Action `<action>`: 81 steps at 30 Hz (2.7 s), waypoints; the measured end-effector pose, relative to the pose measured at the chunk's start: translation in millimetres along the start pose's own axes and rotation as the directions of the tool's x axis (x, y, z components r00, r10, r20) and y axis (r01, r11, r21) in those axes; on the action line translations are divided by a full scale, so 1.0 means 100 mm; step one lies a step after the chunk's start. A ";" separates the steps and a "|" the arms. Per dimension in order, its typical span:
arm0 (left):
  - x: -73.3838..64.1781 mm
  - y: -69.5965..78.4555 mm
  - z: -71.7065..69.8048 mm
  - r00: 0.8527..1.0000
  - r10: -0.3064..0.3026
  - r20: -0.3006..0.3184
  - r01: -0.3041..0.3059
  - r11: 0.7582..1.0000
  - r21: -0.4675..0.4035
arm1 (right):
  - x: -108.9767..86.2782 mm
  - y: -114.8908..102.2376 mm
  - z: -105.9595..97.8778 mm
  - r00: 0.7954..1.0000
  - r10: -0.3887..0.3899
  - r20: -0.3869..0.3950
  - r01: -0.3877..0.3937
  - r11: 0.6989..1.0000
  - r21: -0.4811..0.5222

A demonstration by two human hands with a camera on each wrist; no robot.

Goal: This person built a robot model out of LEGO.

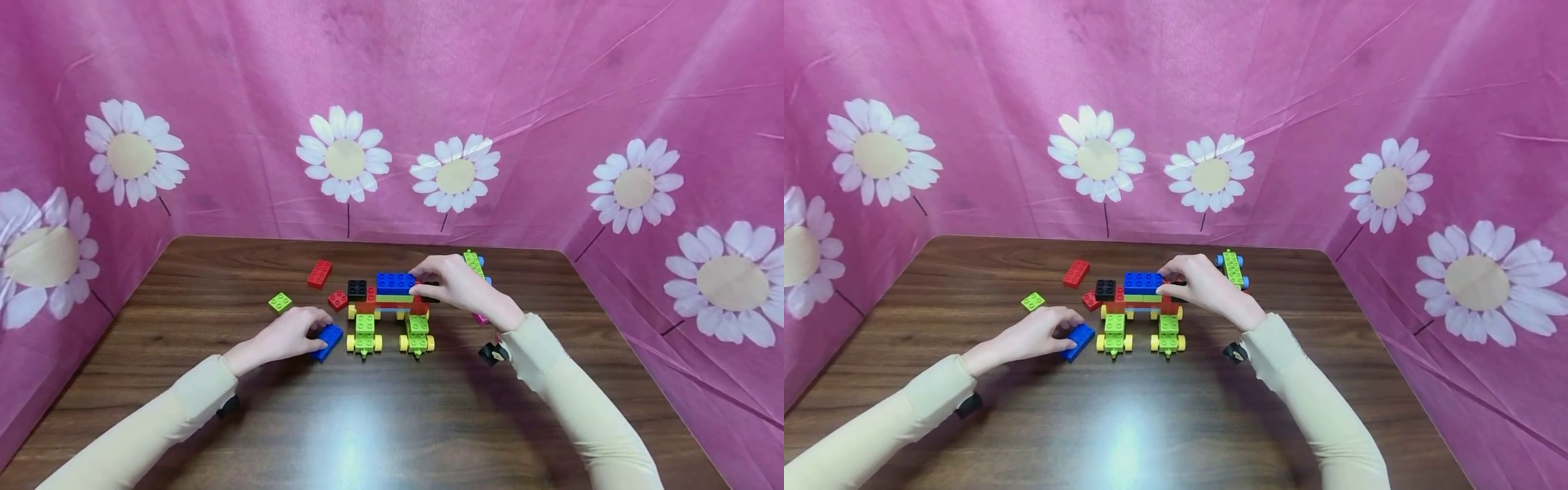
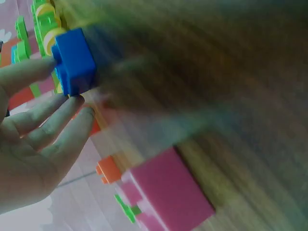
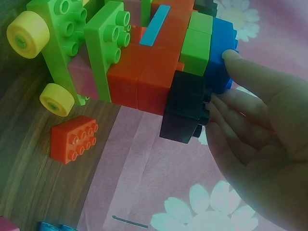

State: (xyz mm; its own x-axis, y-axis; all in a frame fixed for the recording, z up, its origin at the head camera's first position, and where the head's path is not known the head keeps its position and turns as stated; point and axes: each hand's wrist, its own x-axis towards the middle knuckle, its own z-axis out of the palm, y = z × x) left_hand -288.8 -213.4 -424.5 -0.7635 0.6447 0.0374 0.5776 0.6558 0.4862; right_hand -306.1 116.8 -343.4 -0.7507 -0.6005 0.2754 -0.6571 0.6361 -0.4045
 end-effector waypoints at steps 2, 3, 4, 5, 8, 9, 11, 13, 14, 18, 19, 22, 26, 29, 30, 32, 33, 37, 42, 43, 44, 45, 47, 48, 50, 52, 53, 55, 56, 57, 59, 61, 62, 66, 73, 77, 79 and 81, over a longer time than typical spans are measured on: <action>0.01 -0.03 -0.02 1.000 0.004 -0.012 -0.004 1.000 -0.010 | 0.00 0.00 0.00 1.000 0.006 0.001 -0.006 1.000 -0.001; 0.01 -0.05 -0.03 1.000 0.005 -0.022 -0.006 1.000 -0.010 | 0.00 0.01 0.01 1.000 0.006 0.001 -0.006 1.000 -0.006; 0.01 -0.07 -0.04 0.999 0.005 -0.032 -0.006 1.000 -0.012 | 0.00 0.01 0.01 1.000 0.006 0.001 -0.006 1.000 -0.008; 0.01 -0.08 -0.04 0.999 0.010 -0.043 -0.011 1.000 -0.005 | 0.00 0.02 0.01 1.000 0.005 0.001 -0.005 1.000 -0.012; -0.01 -0.12 -0.04 0.998 0.008 -0.065 -0.008 1.000 0.006 | 0.00 0.03 0.02 1.000 0.004 -0.001 -0.004 1.000 -0.022; -0.01 -0.13 -0.04 0.998 0.010 -0.065 -0.009 1.000 0.010 | 0.00 0.03 0.03 1.000 0.003 -0.003 -0.003 1.000 -0.024; -0.01 -0.14 -0.04 0.998 0.017 -0.055 -0.016 1.000 0.017 | 0.00 0.04 0.03 1.000 -0.003 -0.010 0.002 1.000 -0.026; 0.00 -0.15 -0.04 0.999 0.019 -0.037 -0.019 1.000 0.015 | 0.00 0.04 0.02 1.000 -0.008 -0.015 0.008 1.000 -0.024; 0.00 -0.15 -0.05 0.999 0.022 -0.027 -0.022 1.000 0.020 | 0.00 0.04 0.02 1.000 -0.015 -0.017 0.014 1.000 -0.024; 0.02 -0.16 -0.08 1.000 0.025 -0.015 -0.024 0.999 0.031 | -0.01 0.03 0.02 1.000 -0.019 -0.018 0.019 1.000 -0.023; 0.02 -0.16 -0.08 1.000 0.022 -0.020 -0.021 0.999 0.034 | -0.01 0.03 0.02 1.000 -0.017 -0.016 0.017 1.000 -0.023; 0.02 -0.19 -0.10 0.999 0.016 -0.038 -0.014 0.999 0.049 | -0.01 0.03 0.02 1.000 -0.006 -0.010 0.006 1.000 -0.025; 0.00 -0.20 -0.13 1.000 -0.001 -0.026 0.003 0.998 0.066 | 0.00 0.03 0.02 1.000 0.002 -0.007 -0.002 1.000 -0.024; 0.01 -0.19 -0.15 1.000 -0.022 -0.002 0.022 0.997 0.075 | 0.00 0.03 0.02 1.000 0.005 -0.006 -0.006 1.000 -0.021; 0.01 -0.19 -0.15 0.999 -0.032 0.001 0.032 0.996 0.080 | 0.00 0.04 0.02 1.000 0.004 -0.006 -0.004 1.000 -0.021; 0.01 -0.18 -0.16 1.000 -0.027 0.000 0.027 0.994 0.101 | 0.00 0.04 0.03 1.000 0.004 -0.005 -0.005 1.000 -0.024; 0.01 -0.18 -0.16 1.000 -0.020 -0.005 0.020 0.993 0.114 | 0.00 0.04 0.03 1.000 0.004 -0.005 -0.004 1.000 -0.026; 0.01 -0.18 -0.19 1.000 0.006 -0.026 -0.003 0.993 0.119 | -0.01 0.04 0.03 1.000 0.006 -0.004 -0.006 0.999 -0.033; 0.02 -0.21 -0.24 0.999 -0.012 -0.048 0.015 0.998 0.065 | -0.01 0.04 0.02 1.000 0.005 -0.001 -0.005 1.000 -0.031; 0.03 -0.21 -0.26 0.998 -0.017 -0.055 0.020 0.998 0.057 | -0.01 0.04 0.02 1.000 0.006 0.000 -0.006 1.000 -0.029; 0.03 -0.21 -0.28 0.998 -0.020 -0.063 0.024 0.998 0.051 | -0.01 0.05 0.02 1.000 0.007 0.001 -0.007 1.000 -0.027; 0.04 -0.20 -0.30 0.997 -0.024 -0.073 0.027 0.999 0.046 | -0.01 0.05 0.01 1.000 0.008 0.001 -0.008 1.000 -0.026; 0.05 -0.18 -0.36 0.994 -0.030 -0.101 0.034 0.999 0.035 | -0.01 0.05 0.01 1.000 0.007 -0.002 -0.007 1.000 -0.024; 0.05 -0.17 -0.40 0.993 -0.034 -0.116 0.038 0.999 0.026 | -0.01 0.05 0.01 1.000 0.005 -0.003 -0.006 1.000 -0.023; 0.04 -0.14 -0.47 0.988 -0.048 -0.148 0.050 0.999 0.012 | -0.01 0.05 0.01 1.000 0.000 -0.006 0.000 1.000 -0.024; 0.04 -0.11 -0.54 0.983 -0.068 -0.172 0.068 0.998 -0.007 | 0.00 0.04 0.01 1.000 -0.005 -0.007 0.004 1.000 -0.024; 0.04 -0.10 -0.58 0.980 -0.075 -0.185 0.074 0.997 -0.011 | 0.00 0.04 0.01 1.000 -0.004 -0.006 0.003 1.000 -0.022; 0.05 -0.07 -0.65 0.975 -0.080 -0.207 0.079 0.997 -0.016 | 0.00 0.04 0.01 1.000 0.000 -0.004 0.000 1.000 -0.022; 0.06 -0.05 -0.69 0.973 -0.082 -0.215 0.080 0.997 -0.018 | 0.00 0.04 0.01 1.000 0.002 -0.003 -0.002 1.000 -0.021; 0.06 -0.04 -0.72 0.971 -0.084 -0.223 0.080 0.996 -0.023 | 0.00 0.03 0.01 1.000 0.004 -0.002 -0.004 1.000 -0.020; 0.09 0.00 -0.79 0.967 -0.074 -0.244 0.072 0.997 -0.020 | 0.00 0.04 0.01 1.000 0.011 -0.001 -0.011 1.000 -0.016; 0.13 0.06 -0.85 0.964 -0.065 -0.259 0.061 0.998 -0.023 | 0.00 0.04 0.00 1.000 0.013 0.000 -0.013 1.000 -0.009; 0.15 0.09 -0.88 0.963 -0.063 -0.262 0.059 0.998 -0.025 | 0.00 0.04 0.00 1.000 0.016 0.000 -0.016 1.000 -0.005; 0.24 0.23 -0.94 0.964 -0.055 -0.259 0.043 0.998 -0.050 | -0.01 0.04 -0.01 1.000 0.019 0.002 -0.019 1.000 0.002; 0.40 0.45 -0.92 0.972 0.023 -0.234 -0.039 0.997 -0.068 | -0.01 0.08 -0.01 1.000 -0.007 0.018 0.006 1.000 0.030; 0.47 0.56 -0.90 0.973 0.069 -0.221 -0.089 0.993 -0.082 | -0.02 0.10 -0.02 1.000 -0.012 0.024 0.010 0.998 0.057; 0.51 0.60 -0.88 0.975 0.074 -0.207 -0.097 0.990 -0.105 | -0.02 0.10 -0.02 1.000 -0.012 0.023 0.011 0.998 0.064; 0.55 0.65 -0.86 0.978 0.078 -0.193 -0.102 0.988 -0.117 | -0.02 0.10 -0.02 1.000 -0.013 0.018 0.012 0.997 0.072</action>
State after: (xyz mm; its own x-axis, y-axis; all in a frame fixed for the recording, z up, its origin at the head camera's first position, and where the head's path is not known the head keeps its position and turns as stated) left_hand -317.9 -169.6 -315.9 -0.7573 0.6060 0.2433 0.6147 0.5359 0.5787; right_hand -311.6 125.9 -346.1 -0.7407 -0.6173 0.2651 -0.6594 0.5925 -0.4627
